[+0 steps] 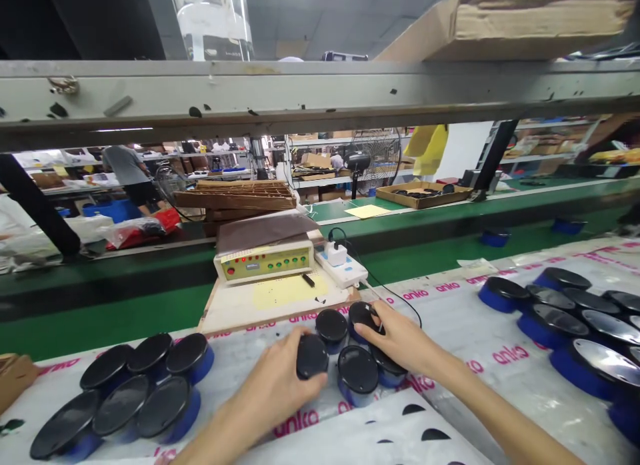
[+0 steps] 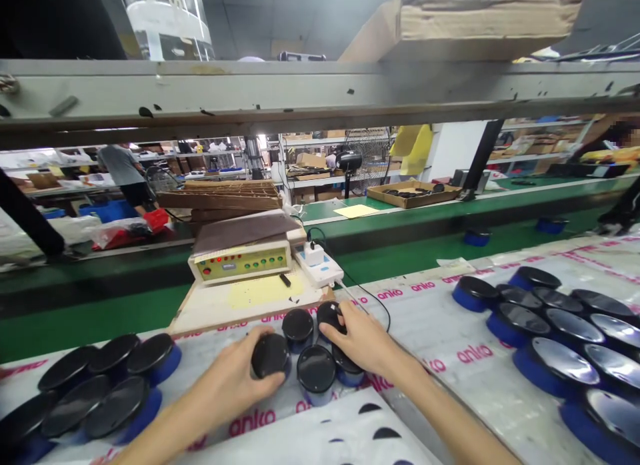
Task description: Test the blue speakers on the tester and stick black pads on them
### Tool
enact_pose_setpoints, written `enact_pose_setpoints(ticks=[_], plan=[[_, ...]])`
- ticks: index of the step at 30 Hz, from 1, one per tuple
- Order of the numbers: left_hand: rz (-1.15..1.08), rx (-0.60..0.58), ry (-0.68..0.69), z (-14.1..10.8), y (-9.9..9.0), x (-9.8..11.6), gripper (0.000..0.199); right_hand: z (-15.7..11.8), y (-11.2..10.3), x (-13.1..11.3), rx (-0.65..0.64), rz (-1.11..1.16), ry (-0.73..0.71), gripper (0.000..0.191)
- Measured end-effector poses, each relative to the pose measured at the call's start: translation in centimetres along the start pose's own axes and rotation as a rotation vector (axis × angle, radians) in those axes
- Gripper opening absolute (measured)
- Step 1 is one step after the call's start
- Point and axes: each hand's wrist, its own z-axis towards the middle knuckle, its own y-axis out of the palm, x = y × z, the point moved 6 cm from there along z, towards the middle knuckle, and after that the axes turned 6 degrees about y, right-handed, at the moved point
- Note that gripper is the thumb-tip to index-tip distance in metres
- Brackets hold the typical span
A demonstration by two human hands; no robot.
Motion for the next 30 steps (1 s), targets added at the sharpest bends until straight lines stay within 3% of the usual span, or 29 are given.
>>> enact_pose_setpoints(ticks=[5, 7, 10, 14, 17, 20, 23, 25, 27, 30], plan=[[0.041, 0.036, -0.017, 1.8, -0.4, -1.3, 0.043, -0.4, -1.4, 0.5, 0.088, -0.063, 0.099, 0.033], [0.061, 0.019, -0.011, 2.0, -0.1, -2.2, 0.043, -0.3, -3.6, 2.3, 0.180, -0.128, 0.218, 0.036], [0.074, -0.017, 0.030, 2.6, 0.2, -3.1, 0.050, -0.4, -8.3, 6.9, 0.334, -0.255, 0.446, 0.031], [0.062, 0.167, 0.155, 3.6, -1.9, -1.3, 0.056, -1.0, -13.7, 12.9, 0.414, -0.351, 0.644, 0.035], [-0.107, 0.223, 0.185, 3.4, -2.7, 1.3, 0.041, -1.0, -15.0, 13.9, 0.356, -0.322, 0.616, 0.032], [-0.378, 0.148, 0.200, 2.5, -1.5, 3.4, 0.033, -0.8, -13.9, 10.0, 0.249, -0.236, 0.432, 0.032], [-0.749, 0.108, 0.138, 1.6, 0.0, 4.3, 0.044, -1.7, -11.3, 2.1, 0.113, -0.105, 0.166, 0.048], [-1.019, 0.063, 0.107, 1.2, 0.6, 4.6, 0.061, -3.2, -9.0, -4.2, -0.064, 0.054, -0.076, 0.053], [-1.210, -0.005, 0.117, 0.8, 0.4, 5.3, 0.070, -4.7, -7.7, -9.2, -0.170, 0.122, -0.249, 0.047], [-1.337, -0.033, 0.053, 0.3, -1.1, 5.5, 0.055, -5.6, -7.9, -12.6, -0.031, 0.079, -0.365, 0.028]])
